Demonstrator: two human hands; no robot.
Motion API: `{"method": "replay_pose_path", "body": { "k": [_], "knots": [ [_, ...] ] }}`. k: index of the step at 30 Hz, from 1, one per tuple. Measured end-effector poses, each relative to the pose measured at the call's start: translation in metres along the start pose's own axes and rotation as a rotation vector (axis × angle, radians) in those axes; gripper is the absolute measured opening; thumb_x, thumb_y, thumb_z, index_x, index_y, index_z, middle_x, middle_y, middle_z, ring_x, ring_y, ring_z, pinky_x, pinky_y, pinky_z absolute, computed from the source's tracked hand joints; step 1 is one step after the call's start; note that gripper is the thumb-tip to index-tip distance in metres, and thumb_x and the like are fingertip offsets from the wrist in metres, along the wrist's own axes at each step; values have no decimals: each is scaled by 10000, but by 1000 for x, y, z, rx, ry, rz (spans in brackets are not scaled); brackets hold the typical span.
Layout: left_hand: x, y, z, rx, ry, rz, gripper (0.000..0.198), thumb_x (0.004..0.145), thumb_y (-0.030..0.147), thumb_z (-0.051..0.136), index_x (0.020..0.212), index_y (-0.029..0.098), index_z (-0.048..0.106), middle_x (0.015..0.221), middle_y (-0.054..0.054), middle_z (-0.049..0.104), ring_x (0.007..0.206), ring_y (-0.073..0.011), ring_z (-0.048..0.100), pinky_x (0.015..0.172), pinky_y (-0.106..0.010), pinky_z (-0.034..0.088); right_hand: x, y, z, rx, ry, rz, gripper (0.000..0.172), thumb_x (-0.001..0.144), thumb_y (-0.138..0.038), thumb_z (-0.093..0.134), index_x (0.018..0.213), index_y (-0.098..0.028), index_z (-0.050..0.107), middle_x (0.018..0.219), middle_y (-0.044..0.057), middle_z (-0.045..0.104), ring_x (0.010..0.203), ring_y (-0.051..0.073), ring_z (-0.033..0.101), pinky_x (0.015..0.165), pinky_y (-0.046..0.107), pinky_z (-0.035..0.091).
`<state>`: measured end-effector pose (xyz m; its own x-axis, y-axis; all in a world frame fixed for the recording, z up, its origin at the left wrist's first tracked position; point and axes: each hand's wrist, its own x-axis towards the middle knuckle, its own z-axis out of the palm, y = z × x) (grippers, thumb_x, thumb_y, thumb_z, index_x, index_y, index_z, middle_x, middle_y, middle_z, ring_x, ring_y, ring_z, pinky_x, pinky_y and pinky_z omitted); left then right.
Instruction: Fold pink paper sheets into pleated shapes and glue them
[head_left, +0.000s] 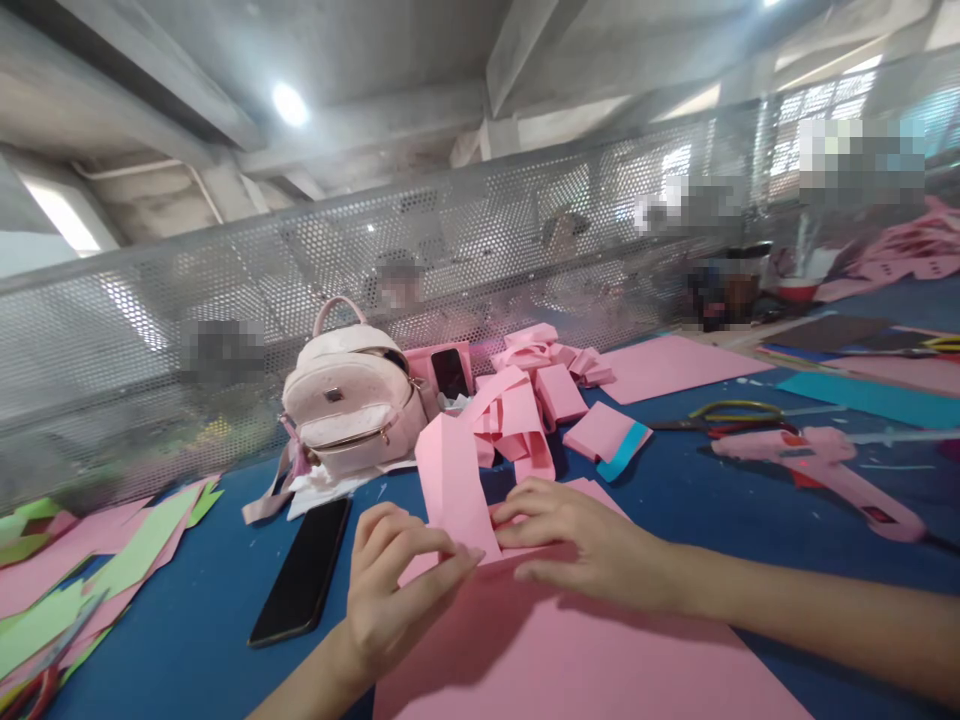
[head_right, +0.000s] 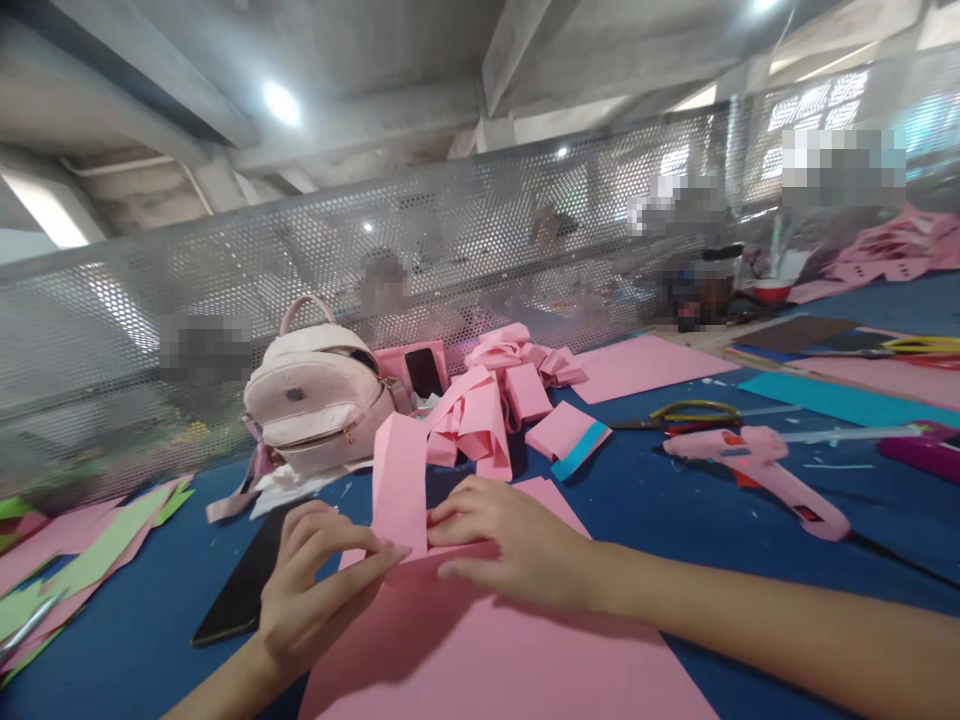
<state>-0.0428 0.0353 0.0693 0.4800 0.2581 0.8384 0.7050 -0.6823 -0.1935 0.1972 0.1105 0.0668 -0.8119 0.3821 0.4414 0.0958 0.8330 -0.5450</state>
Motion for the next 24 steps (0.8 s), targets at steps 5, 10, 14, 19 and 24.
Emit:
{"method": "replay_pose_path", "body": {
  "k": [5, 10, 14, 19, 24],
  "knots": [
    [-5, -3, 6, -119, 6, -155, 298, 891, 30, 625, 1043, 263, 732, 845, -10, 675, 775, -157, 592, 734, -342, 448, 8, -2, 10, 165, 112, 133, 162, 964, -298, 627, 973, -231, 775, 1047, 39, 712, 976, 178, 629, 891, 329, 478],
    [-7, -4, 8, -261, -24, -303, 316, 904, 45, 615, 1111, 257, 726, 901, -33, 634, 813, -161, 599, 705, -293, 503, 18, -9, 12, 258, 142, 210, 155, 937, -308, 654, 888, -220, 773, 958, 28, 710, 940, 184, 629, 836, 317, 484],
    [-12, -5, 7, -270, -40, -334, 267, 913, 137, 649, 1150, 247, 708, 933, -43, 631, 836, -174, 612, 723, -289, 516, 20, -8, 11, 279, 137, 213, 150, 934, -284, 646, 903, -215, 775, 964, 41, 708, 928, 185, 637, 836, 332, 497],
    [-2, -9, -10, -250, -81, -337, 306, 994, 185, 469, 1232, 231, 657, 1048, -72, 631, 966, -205, 606, 816, -330, 498, 26, -1, -9, 225, 50, 43, 128, 927, -204, 645, 905, -180, 769, 912, 49, 714, 880, 165, 631, 808, 299, 490],
    [27, -20, -34, -191, -261, -386, 390, 957, 101, 479, 1269, 278, 633, 1244, -67, 633, 1169, -213, 598, 951, -336, 499, 44, -14, -44, -85, -147, -223, 171, 967, -153, 598, 923, -224, 747, 960, 32, 674, 937, 171, 551, 890, 325, 427]
  ]
}}
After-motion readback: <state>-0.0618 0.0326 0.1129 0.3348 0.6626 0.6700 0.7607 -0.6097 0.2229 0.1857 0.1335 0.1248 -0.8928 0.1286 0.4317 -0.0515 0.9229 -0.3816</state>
